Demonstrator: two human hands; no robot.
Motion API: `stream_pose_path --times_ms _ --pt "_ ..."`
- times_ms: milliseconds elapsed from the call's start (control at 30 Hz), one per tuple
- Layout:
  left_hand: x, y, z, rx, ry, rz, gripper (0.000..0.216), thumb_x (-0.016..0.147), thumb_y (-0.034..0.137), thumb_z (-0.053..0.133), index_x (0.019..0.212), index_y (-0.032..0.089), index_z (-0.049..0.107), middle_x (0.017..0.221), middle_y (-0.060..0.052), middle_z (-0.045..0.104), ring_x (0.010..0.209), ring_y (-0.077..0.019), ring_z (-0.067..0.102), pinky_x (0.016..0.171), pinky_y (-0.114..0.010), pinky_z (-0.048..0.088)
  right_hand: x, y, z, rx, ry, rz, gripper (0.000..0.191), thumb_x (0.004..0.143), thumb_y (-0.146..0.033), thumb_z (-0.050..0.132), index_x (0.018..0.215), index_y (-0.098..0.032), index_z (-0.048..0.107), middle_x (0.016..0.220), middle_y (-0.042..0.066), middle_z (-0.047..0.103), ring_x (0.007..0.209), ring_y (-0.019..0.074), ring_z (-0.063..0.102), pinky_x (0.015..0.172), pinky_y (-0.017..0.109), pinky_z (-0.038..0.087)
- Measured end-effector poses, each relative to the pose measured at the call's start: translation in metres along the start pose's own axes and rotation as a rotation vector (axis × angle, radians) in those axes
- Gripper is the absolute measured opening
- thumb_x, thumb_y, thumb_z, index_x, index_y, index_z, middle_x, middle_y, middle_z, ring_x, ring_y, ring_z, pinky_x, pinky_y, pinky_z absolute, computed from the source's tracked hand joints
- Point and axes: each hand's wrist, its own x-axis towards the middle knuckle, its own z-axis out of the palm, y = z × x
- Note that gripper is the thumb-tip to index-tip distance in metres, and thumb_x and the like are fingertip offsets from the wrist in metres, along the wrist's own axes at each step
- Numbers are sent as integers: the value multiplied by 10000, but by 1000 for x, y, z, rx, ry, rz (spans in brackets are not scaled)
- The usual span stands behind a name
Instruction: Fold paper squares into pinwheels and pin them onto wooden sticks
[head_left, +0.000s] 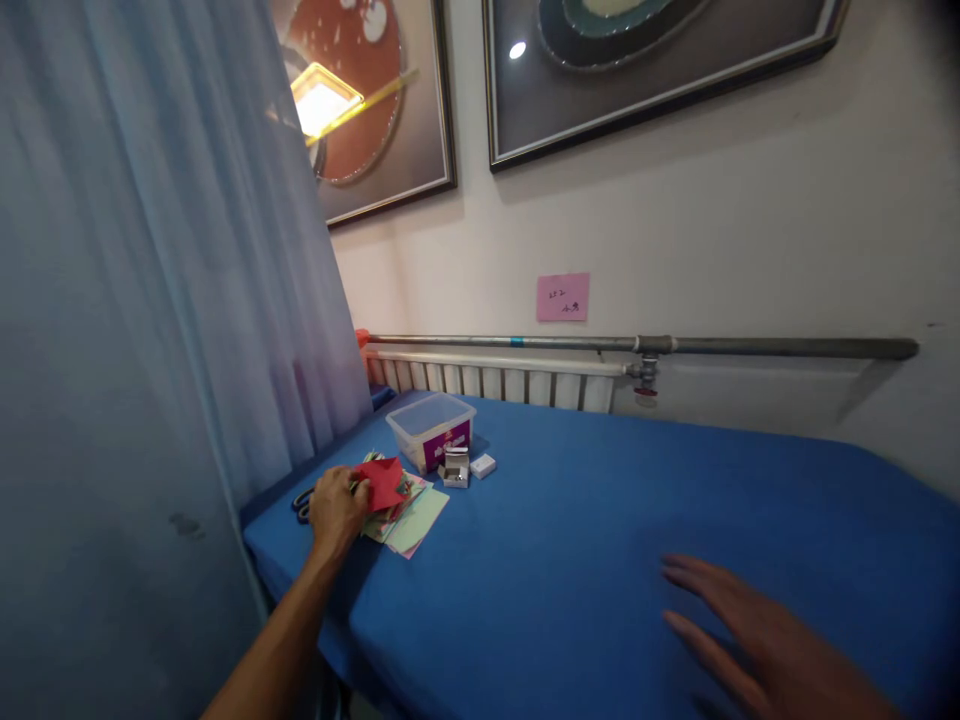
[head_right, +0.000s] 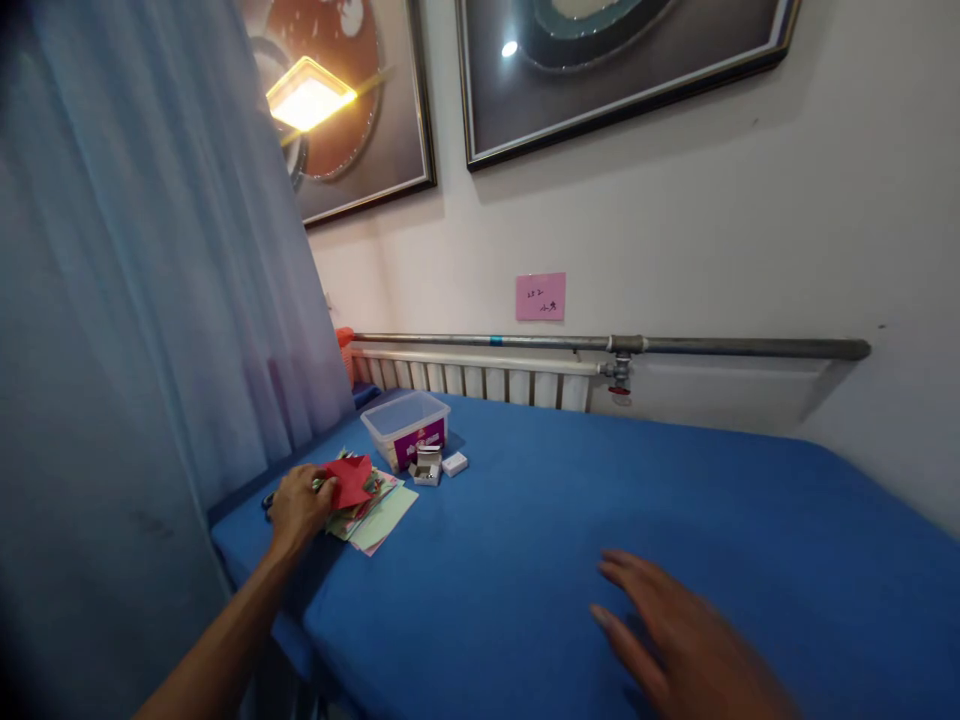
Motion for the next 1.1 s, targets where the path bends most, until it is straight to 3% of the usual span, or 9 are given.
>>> stream_pose_path --times_ms 67,200,333,400,467,533,733,833,1100 --pt "0 12 0 -63 50 26 257 902 282 516 888 170 746 1134 -125 728 1100 -287 638 985 -422 478 24 -22 10 52 -163 -20 477 833 -652 630 1139 -315 774 1180 112 770 1070 364 719 968 528 552" --pt "-8 68 -13 -459 87 175 243 899 292 525 875 191 745 1022 -99 744 1001 -249 655 946 -393 489 56 -49 34 340 -268 99 335 847 -561 676 1004 -290 798 1046 103 796 950 315 736 835 431 574" --pt "-15 154 -9 -1020 -232 105 207 839 363 633 845 180 731 778 -37 722 725 -178 638 701 -287 486 63 -40 68 820 -205 514 424 778 -644 748 859 -229 769 946 118 783 857 301 738 725 403 570" --pt "-18 195 6 -1244 -394 11 240 768 405 709 748 166 689 668 -15 673 619 -146 587 613 -254 447 61 -32 80 1161 -147 718 489 814 -701 697 909 -225 750 1039 119 777 897 274 743 795 411 580" --pt "-26 230 27 -1369 -522 -71 314 703 448 763 661 168 628 574 13 601 538 -116 519 551 -234 398 57 -26 84 1413 -119 802 555 822 -750 660 937 -213 744 1056 120 771 957 257 739 879 406 572" --pt "-39 253 49 -1412 -616 -133 369 664 479 786 617 176 580 523 37 538 492 -96 459 515 -226 355 54 -23 81 1532 -100 779 629 825 -796 609 990 -205 747 1098 126 762 1027 258 723 945 413 555" --pt "-84 263 88 -1303 -734 -151 343 668 463 749 618 183 558 536 53 490 503 -86 401 501 -224 306 52 -21 67 1509 -93 686 644 840 -784 606 1164 -243 734 1202 101 746 1162 282 668 988 444 521" --pt "-93 259 91 -1261 -749 -107 293 703 432 712 644 177 578 562 45 506 534 -94 413 519 -226 321 52 -20 69 1514 -118 704 521 867 -661 682 1142 -223 746 1186 105 757 1164 287 668 1003 458 508" --pt "-86 263 87 -1320 -765 -206 296 673 444 721 667 182 583 571 46 521 508 -90 413 508 -228 329 50 -20 75 1421 -43 738 378 810 -496 803 1056 -213 754 1093 93 786 1033 271 714 923 423 529"
